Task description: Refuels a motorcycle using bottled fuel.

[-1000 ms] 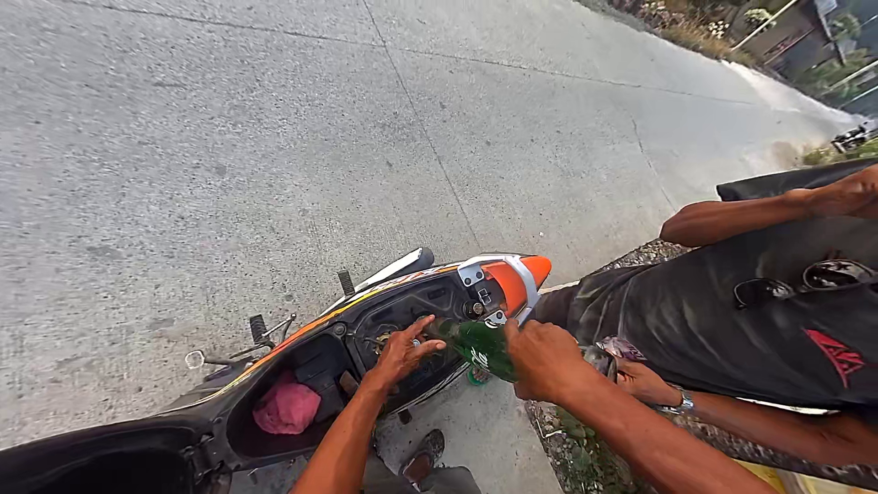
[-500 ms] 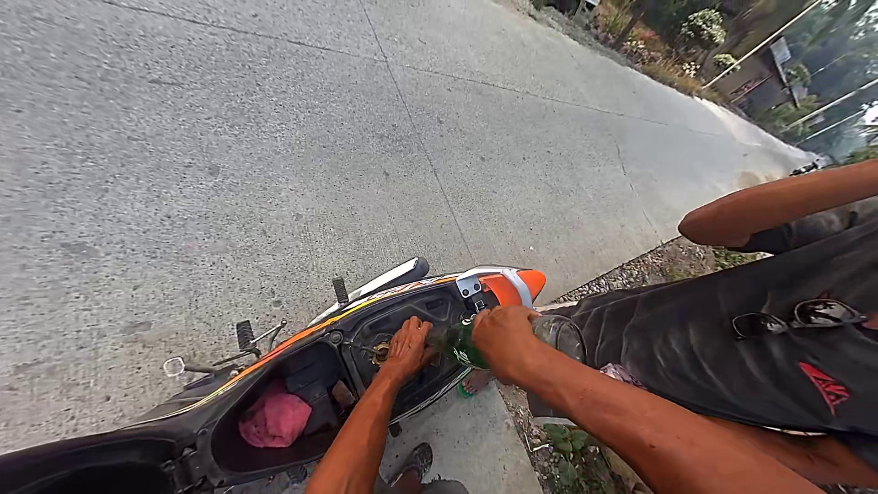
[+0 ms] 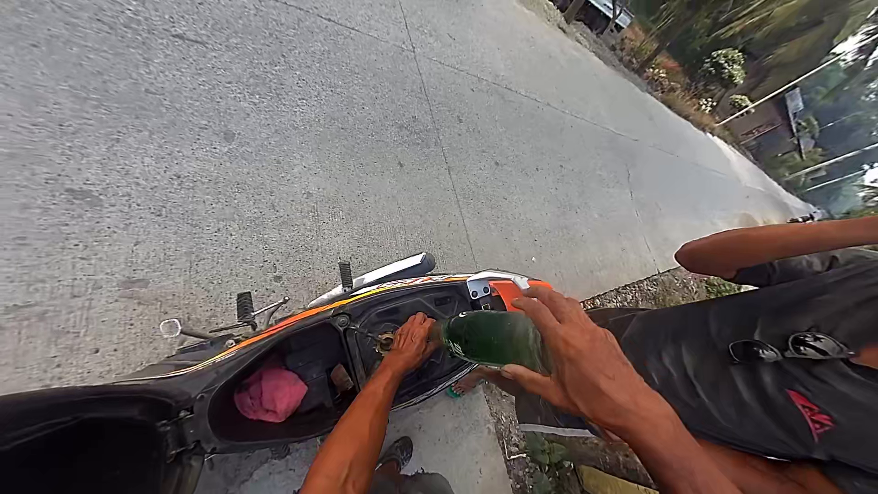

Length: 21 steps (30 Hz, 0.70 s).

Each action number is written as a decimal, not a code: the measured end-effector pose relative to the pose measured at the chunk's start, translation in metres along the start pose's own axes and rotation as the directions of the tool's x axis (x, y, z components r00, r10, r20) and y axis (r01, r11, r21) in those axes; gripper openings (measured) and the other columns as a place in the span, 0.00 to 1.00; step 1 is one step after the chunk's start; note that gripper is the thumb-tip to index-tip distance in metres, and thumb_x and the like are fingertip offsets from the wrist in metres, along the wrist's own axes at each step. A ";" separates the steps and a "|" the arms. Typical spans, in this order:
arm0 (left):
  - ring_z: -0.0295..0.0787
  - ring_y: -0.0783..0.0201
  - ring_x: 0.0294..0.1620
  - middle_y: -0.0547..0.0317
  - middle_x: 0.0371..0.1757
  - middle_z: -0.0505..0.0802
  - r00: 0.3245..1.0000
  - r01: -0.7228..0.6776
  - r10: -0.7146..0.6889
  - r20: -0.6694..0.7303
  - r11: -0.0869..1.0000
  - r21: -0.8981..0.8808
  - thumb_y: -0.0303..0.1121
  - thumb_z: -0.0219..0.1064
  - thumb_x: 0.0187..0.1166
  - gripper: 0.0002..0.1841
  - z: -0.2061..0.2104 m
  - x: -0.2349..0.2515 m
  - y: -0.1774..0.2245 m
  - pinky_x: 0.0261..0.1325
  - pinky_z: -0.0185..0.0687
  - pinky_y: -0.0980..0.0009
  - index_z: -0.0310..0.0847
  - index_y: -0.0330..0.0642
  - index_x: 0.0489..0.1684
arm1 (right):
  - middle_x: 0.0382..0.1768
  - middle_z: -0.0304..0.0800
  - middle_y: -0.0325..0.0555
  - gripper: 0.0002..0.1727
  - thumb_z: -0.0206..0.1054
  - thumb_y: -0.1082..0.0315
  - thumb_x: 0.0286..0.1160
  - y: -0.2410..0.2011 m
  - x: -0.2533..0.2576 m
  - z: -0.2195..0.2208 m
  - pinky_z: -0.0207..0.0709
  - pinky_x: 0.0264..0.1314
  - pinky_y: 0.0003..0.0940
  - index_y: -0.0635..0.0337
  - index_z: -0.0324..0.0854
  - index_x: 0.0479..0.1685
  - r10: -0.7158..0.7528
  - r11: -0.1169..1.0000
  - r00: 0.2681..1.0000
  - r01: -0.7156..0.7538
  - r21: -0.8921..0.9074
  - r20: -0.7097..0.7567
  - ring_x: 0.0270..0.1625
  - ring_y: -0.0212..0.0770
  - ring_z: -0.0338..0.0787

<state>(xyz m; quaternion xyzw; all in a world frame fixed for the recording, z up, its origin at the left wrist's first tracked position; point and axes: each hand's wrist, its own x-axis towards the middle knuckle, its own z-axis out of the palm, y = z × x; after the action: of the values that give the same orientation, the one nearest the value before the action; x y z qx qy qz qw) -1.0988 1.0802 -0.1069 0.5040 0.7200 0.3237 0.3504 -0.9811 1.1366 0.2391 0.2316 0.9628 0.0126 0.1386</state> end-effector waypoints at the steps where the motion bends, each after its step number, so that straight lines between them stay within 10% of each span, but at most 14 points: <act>1: 0.80 0.41 0.73 0.36 0.69 0.84 1.000 -0.002 0.002 0.006 1.000 0.004 0.45 0.68 0.79 0.25 -0.001 0.000 0.000 0.74 0.75 0.48 0.82 0.34 0.67 | 0.80 0.75 0.60 0.54 0.81 0.33 0.51 0.002 -0.006 0.011 0.87 0.49 0.58 0.54 0.72 0.82 0.014 1.000 0.995 -0.011 0.029 -0.096 0.68 0.65 0.85; 8: 0.79 0.39 0.73 0.34 0.69 0.83 0.998 -0.026 0.024 0.054 0.999 0.045 0.44 0.68 0.79 0.26 -0.005 0.002 0.001 0.74 0.75 0.48 0.80 0.32 0.68 | 0.60 0.86 0.64 0.45 0.80 0.41 0.50 0.008 -0.031 0.028 0.86 0.44 0.56 0.62 0.81 0.69 0.033 0.998 0.967 -0.019 0.060 -0.252 0.61 0.67 0.87; 21: 0.79 0.40 0.74 0.35 0.70 0.83 0.998 -0.027 0.024 0.062 0.998 0.050 0.41 0.66 0.80 0.23 -0.005 0.005 -0.002 0.74 0.75 0.48 0.81 0.34 0.68 | 0.59 0.88 0.62 0.39 0.77 0.39 0.55 0.035 -0.039 0.025 0.85 0.54 0.54 0.60 0.84 0.63 -0.043 0.988 0.928 0.094 0.121 -0.371 0.63 0.62 0.87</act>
<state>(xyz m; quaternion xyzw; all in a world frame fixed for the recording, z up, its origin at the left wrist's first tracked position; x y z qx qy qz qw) -1.1050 1.0839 -0.1064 0.5317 0.7103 0.2943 0.3553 -0.9252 1.1488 0.2282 0.2003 0.9778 -0.0149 -0.0596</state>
